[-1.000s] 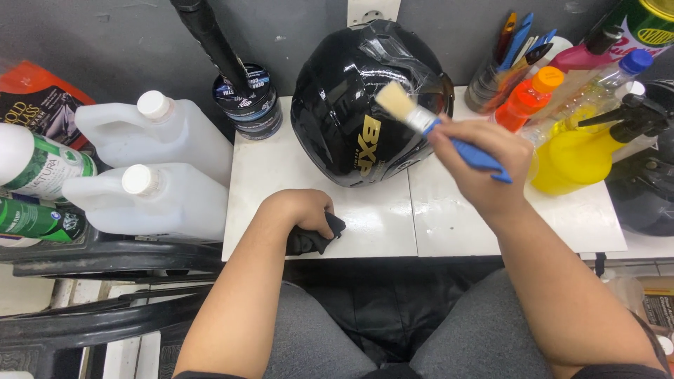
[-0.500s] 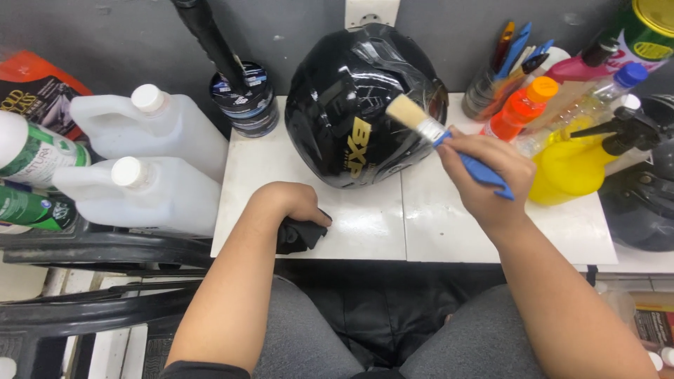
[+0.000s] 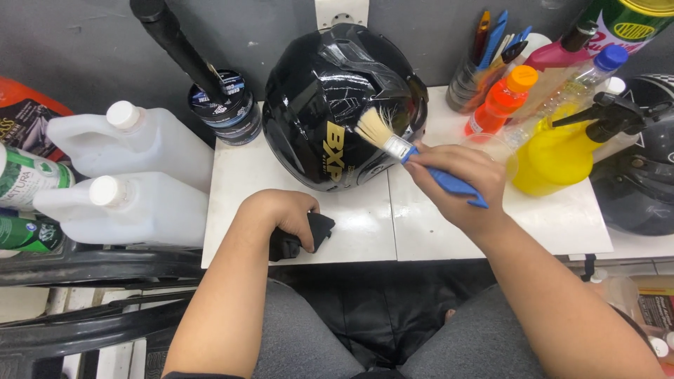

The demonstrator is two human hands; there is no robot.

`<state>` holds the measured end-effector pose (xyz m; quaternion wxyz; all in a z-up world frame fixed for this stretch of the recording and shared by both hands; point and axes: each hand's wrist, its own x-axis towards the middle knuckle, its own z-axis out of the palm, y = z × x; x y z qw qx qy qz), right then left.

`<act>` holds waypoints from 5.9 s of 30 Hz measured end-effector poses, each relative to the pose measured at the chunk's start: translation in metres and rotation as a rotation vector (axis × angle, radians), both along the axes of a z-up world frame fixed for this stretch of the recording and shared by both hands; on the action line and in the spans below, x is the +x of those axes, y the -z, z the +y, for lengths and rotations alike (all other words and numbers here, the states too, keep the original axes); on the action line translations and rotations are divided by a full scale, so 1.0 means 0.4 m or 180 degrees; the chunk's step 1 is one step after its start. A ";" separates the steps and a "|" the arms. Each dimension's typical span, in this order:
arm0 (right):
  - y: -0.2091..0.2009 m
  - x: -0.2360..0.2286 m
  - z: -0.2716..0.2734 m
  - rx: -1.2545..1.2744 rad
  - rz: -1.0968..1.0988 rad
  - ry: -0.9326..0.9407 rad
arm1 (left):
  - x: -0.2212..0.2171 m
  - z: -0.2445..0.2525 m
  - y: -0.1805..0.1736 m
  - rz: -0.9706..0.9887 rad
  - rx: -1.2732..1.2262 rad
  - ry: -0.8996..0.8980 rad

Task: The person applies a clear liquid to a black motorcycle helmet using a brush, repeatedly dipping the brush into a small cup and spreading the liquid over the helmet's surface. The person rotates the helmet to cover different areas and occasionally wipes the surface with a black cloth.

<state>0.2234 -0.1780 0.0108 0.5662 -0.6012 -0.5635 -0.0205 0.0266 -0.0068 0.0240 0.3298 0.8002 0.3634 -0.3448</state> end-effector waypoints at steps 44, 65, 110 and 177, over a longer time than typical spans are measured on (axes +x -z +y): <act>0.031 0.086 -0.008 0.0354 -0.0291 -0.0119 | 0.065 -0.131 0.127 -0.1251 0.1047 -0.1205; 0.032 0.065 -0.003 0.0251 0.0277 0.0233 | -0.084 0.023 0.014 -0.0176 0.0859 -0.1132; -0.007 0.046 -0.059 -0.0357 -0.0017 -0.0114 | -0.006 0.046 0.095 -0.0111 0.0579 -0.0381; -0.144 -0.155 0.088 -0.0465 -0.1083 -0.0574 | -0.121 0.083 0.111 -0.2116 0.0034 -0.1214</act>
